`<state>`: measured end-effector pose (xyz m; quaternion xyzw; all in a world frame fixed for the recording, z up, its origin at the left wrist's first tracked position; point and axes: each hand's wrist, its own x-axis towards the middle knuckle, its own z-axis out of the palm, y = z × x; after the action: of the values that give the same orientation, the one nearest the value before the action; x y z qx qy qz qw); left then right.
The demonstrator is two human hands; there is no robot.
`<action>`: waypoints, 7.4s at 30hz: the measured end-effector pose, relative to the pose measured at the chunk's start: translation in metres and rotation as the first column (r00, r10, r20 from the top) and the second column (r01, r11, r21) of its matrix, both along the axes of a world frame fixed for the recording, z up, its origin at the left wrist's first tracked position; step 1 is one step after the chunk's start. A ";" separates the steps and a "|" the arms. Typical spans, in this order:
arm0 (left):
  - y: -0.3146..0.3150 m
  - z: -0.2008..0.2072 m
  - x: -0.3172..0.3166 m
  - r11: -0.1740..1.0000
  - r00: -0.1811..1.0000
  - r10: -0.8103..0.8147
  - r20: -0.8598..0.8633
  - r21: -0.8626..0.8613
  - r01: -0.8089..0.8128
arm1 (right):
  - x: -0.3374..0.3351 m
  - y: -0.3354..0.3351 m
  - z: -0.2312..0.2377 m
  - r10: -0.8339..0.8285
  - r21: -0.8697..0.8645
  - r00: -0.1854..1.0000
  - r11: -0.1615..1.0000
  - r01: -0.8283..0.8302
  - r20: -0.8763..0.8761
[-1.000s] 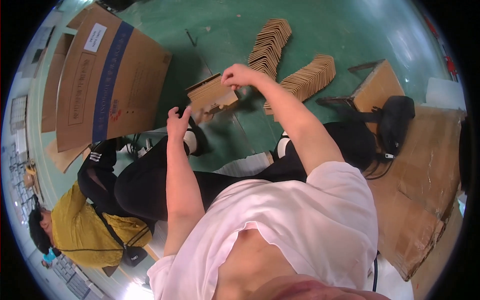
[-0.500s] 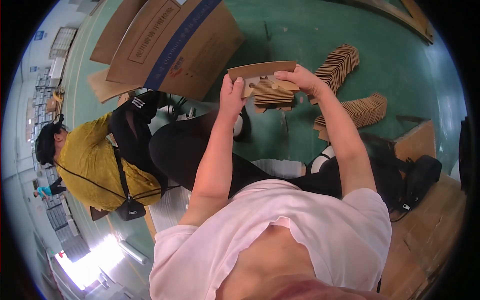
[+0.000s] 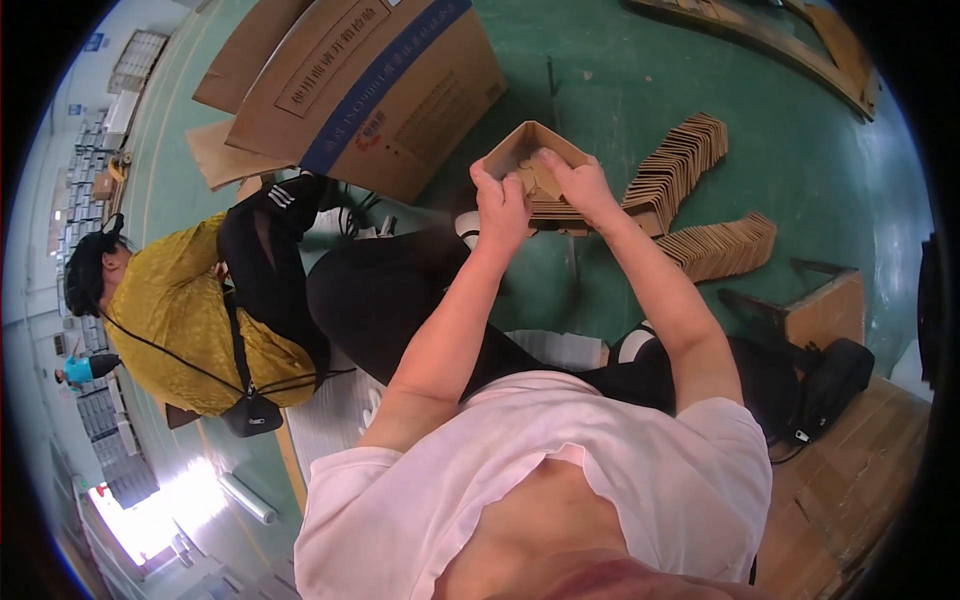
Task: The person folds flat cardboard sheets into small inserts or dividers by hand.
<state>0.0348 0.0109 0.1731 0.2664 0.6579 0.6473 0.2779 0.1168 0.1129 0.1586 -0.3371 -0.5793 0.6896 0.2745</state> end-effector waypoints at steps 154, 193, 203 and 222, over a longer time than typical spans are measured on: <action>0.041 -0.028 0.023 0.957 0.879 -0.023 0.476 -0.243 0.157 | 0.045 0.032 -0.068 -0.062 0.188 0.990 0.981 0.037 0.129; -0.001 -0.189 0.026 0.632 0.872 -0.488 -0.047 -0.708 0.316 | 0.122 0.067 -0.158 -0.304 0.287 0.364 0.953 0.100 0.880; 0.001 -0.185 0.026 0.631 0.873 -0.488 -0.002 -0.692 0.351 | 0.119 0.060 -0.155 -0.297 0.232 0.369 0.950 0.209 0.881; -0.012 0.214 -0.035 0.789 0.957 -0.199 0.212 0.614 0.028 | 0.081 0.083 0.139 -0.507 0.465 0.837 0.701 0.540 -0.206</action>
<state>0.0001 -0.0016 0.3873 0.2914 0.3560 0.8347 0.3025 0.1979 0.1960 0.2978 -0.3820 -0.6104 0.4164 0.5551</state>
